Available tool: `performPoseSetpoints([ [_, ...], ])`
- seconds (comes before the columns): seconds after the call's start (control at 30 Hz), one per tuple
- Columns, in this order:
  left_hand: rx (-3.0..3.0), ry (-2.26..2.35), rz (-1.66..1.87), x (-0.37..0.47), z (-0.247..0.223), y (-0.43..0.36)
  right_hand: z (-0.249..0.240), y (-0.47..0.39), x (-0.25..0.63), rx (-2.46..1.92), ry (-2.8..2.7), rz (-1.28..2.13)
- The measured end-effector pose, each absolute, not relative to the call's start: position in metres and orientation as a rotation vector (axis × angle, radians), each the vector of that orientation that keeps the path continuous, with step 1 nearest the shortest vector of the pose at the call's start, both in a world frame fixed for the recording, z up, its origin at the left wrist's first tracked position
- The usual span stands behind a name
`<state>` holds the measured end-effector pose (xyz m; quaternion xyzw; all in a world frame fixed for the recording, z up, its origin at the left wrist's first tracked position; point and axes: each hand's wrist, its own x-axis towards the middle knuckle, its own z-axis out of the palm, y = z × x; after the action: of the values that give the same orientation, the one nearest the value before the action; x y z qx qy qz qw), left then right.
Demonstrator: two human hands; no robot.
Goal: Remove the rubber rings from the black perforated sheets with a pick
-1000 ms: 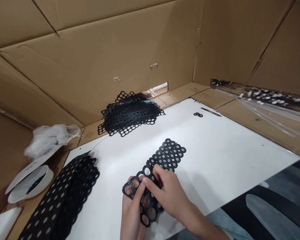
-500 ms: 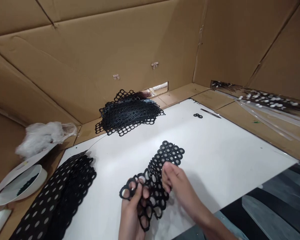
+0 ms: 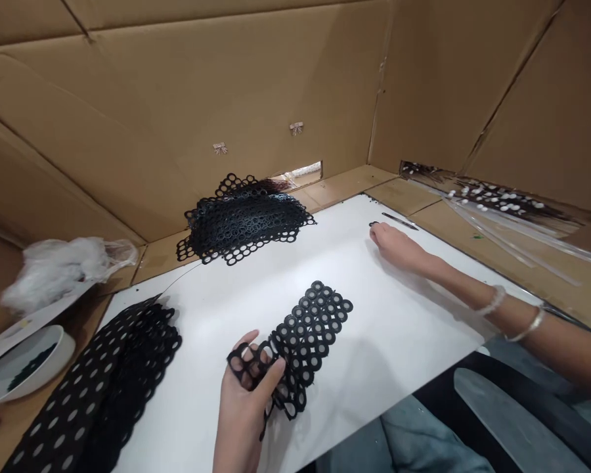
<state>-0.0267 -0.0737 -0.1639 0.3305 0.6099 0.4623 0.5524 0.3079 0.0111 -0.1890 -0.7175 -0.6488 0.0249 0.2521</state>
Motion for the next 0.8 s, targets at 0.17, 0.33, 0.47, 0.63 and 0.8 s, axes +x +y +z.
performPoseSetpoints([
  [0.17,1.186,1.551,0.96,-0.039,-0.165,-0.073,-0.193,0.01,0.291,-1.947,-1.851,0.013],
  [0.33,1.446,1.64,0.822,-0.05,-0.16,-0.078,-0.173,-0.064,0.208,-1.751,-1.982,0.185],
  [0.47,1.411,1.653,0.86,-0.056,-0.157,-0.078,-0.168,-0.106,0.126,-1.553,-1.863,0.769],
  [0.63,0.985,1.489,1.131,-0.042,-0.155,-0.083,-0.177,-0.101,0.074,-1.51,-1.608,0.821],
  [0.8,0.724,1.373,1.177,-0.025,-0.153,-0.093,-0.18,-0.093,0.078,-1.565,-1.548,0.674],
])
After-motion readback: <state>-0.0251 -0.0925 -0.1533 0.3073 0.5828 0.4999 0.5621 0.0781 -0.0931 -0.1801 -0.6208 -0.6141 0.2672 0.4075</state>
